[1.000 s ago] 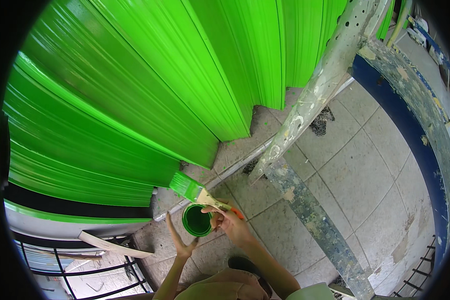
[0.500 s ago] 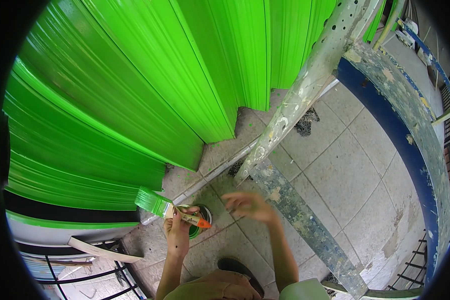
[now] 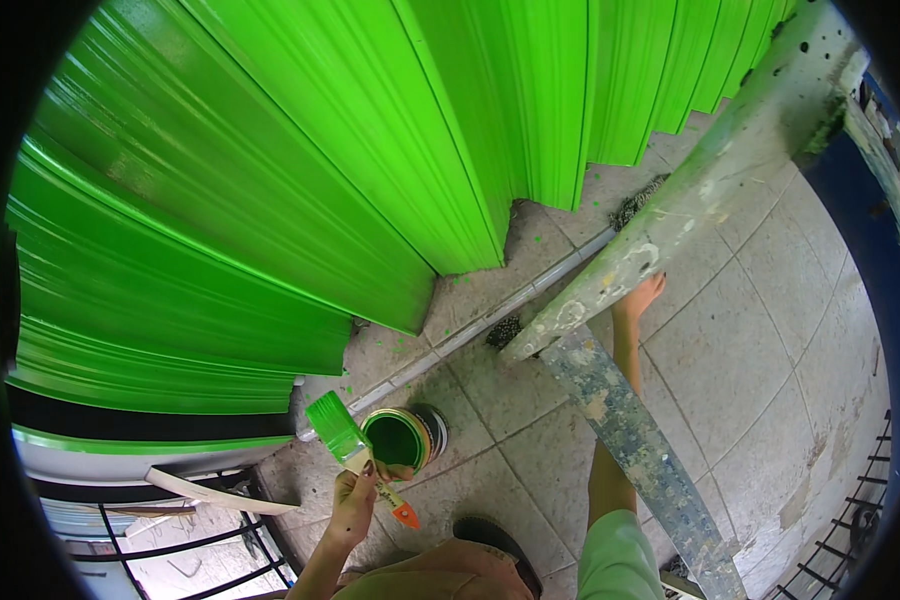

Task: The person paints a corrugated metal wall with green paint using a brush.

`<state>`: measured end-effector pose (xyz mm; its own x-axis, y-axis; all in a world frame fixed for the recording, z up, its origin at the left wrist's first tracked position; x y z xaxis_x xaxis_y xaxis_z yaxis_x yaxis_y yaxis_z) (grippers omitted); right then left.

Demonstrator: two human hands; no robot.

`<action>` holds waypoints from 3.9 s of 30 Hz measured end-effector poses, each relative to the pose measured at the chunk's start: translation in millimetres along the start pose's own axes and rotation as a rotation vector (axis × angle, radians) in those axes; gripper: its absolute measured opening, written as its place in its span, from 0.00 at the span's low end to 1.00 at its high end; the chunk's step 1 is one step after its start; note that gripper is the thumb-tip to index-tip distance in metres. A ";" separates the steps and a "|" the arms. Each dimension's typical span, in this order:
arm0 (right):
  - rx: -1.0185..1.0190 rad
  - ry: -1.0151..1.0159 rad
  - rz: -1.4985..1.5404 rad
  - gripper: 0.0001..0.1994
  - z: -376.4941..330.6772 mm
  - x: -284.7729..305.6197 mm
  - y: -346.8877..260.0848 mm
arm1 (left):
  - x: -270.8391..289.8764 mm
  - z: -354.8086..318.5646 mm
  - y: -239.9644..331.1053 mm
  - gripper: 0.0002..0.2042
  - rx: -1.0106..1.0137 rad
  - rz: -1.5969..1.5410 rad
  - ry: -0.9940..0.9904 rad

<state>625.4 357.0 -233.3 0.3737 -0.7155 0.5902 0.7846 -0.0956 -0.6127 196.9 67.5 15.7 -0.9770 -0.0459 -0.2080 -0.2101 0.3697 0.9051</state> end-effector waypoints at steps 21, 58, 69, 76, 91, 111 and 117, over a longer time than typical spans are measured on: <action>-0.041 -0.702 0.534 0.22 -192.8 172.2 -200.8 | 2.7 -11.5 -3.3 0.13 0.053 0.052 0.014; 0.237 -0.533 0.415 0.36 -171.6 18.2 -312.8 | 8.4 -17.6 -0.7 0.13 0.060 0.035 0.118; 0.294 -0.568 0.172 0.35 -194.9 9.0 -340.3 | 9.1 -20.0 -2.8 0.13 0.043 0.046 0.099; 0.209 -0.533 0.208 0.37 -200.0 10.3 -344.0 | 5.7 -20.5 -0.6 0.14 0.046 0.055 0.094; -0.050 -0.251 0.939 0.27 -157.0 31.3 -342.8 | 8.2 -26.0 4.1 0.12 0.032 0.052 0.122; -0.075 -0.330 1.078 0.13 -130.8 42.9 -377.8 | 6.1 -23.4 11.6 0.12 -0.008 0.044 0.129; 0.048 -0.727 0.494 0.16 -177.6 115.4 -312.2 | 20.7 -33.6 14.7 0.12 -0.027 0.053 0.146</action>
<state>335.6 181.4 -67.3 0.8857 -0.0477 0.4618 0.4635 0.1490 -0.8735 172.3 40.8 37.1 -0.9811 -0.1622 -0.1054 -0.1572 0.3505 0.9233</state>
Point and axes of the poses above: each hand's wrist, its own z-axis towards the middle knuckle, its own x-axis out of the back of the hand, y = z × x, the point moved 2 cm from there along z, towards the middle knuckle, and after that the axes turned 1 degree about -y, right-handed, at the moved point
